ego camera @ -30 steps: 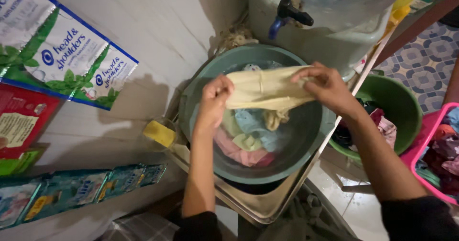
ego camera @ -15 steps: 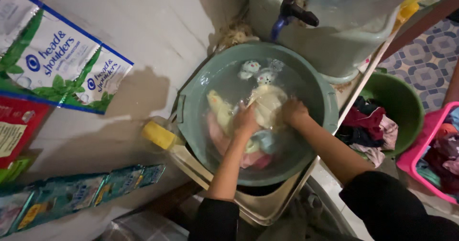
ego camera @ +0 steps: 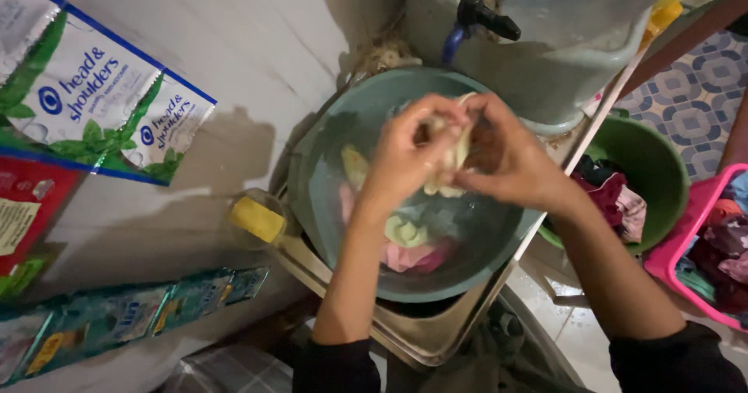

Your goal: The person hand-washes small clothing items in a basin of soapy water, scrubbing and rinsing each piece before placing it into a green bucket. The items include various colored garments and socks.

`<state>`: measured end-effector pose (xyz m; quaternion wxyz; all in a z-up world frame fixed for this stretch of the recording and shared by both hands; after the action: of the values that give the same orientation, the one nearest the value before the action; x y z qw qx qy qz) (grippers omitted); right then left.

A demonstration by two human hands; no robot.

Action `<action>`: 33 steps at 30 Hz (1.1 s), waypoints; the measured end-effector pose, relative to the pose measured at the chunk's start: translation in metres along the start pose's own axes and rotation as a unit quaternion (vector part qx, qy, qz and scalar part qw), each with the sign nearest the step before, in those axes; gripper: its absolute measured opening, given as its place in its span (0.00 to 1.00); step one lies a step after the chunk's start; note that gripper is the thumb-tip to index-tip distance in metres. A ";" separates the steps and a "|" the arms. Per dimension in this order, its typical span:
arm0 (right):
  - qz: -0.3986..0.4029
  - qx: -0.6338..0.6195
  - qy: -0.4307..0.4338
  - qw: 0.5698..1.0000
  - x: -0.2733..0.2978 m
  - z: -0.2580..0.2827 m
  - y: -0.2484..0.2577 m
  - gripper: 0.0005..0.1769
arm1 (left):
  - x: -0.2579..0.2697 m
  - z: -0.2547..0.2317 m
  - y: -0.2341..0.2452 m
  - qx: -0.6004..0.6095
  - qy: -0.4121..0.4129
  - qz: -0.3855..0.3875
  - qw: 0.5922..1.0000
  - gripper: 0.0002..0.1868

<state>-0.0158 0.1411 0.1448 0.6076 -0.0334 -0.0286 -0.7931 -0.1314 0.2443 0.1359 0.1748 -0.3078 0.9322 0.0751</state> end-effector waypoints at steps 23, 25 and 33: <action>-0.079 -0.039 -0.145 0.986 -0.091 -0.265 0.019 0.14 | 0.103 0.339 -0.037 0.431 0.402 -0.219 0.778 0.25; -0.030 -0.139 -0.054 0.988 -0.057 -0.203 -0.022 0.13 | 0.089 0.350 -0.044 0.546 0.304 -0.196 0.756 0.24; -0.245 0.310 0.078 0.915 0.015 -0.107 -0.081 0.17 | 0.117 0.388 -0.038 0.532 0.308 -0.239 0.752 0.20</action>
<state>-0.1004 0.1382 0.0390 0.3741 0.2267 -0.2324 -0.8687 -0.0883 0.2459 -0.2687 0.0262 -0.3840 0.7214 -0.5757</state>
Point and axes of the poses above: each hand's wrist, its own x-axis away from the middle knuckle, its own y-axis out of the back of the hand, z = x × y, the point moved 7 cm from there along -x, towards the middle knuckle, and after that the axes turned 10 degrees about -y, right-handed, at the moved point
